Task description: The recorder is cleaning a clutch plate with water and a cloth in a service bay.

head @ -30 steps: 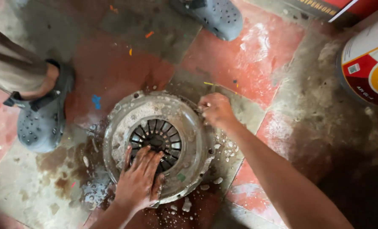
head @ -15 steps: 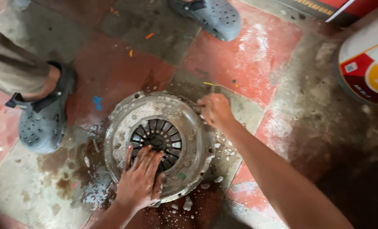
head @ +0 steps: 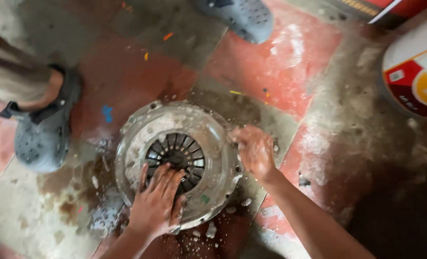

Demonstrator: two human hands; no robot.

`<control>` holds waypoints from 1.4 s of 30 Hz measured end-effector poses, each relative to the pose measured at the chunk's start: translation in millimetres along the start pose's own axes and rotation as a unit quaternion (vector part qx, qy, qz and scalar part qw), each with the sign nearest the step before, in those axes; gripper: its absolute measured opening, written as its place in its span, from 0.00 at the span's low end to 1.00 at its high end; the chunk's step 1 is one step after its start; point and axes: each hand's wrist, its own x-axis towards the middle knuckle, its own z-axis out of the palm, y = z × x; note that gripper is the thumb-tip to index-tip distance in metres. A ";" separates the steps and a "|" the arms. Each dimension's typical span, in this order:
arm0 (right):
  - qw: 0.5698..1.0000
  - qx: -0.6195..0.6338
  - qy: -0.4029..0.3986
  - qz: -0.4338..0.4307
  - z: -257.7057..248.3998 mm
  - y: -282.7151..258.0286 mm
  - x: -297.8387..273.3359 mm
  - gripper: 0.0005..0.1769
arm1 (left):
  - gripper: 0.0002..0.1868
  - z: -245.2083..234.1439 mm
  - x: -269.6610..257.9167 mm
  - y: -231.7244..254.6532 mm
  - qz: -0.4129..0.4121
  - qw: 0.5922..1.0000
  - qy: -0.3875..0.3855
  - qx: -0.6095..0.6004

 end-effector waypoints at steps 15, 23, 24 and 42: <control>0.821 0.346 0.084 0.446 -4.6 -28.1 61.6 0.23 | 0.32 6.6 -9.8 -10.7 -0.014 0.997 -0.071 0.035; 0.761 -0.478 -0.196 0.392 31.6 -96.9 28.7 0.22 | 0.31 10.8 -11.0 -13.6 -0.016 0.994 -0.095 0.049; 0.759 -0.479 -0.198 0.395 22.7 -86.7 -4.1 0.22 | 0.31 10.7 -12.6 -10.9 -0.018 0.994 -0.098 0.045; 0.835 0.362 0.148 0.388 25.0 -87.6 -86.8 0.12 | 0.33 -2.0 -16.5 -1.6 -0.039 0.985 -0.142 0.090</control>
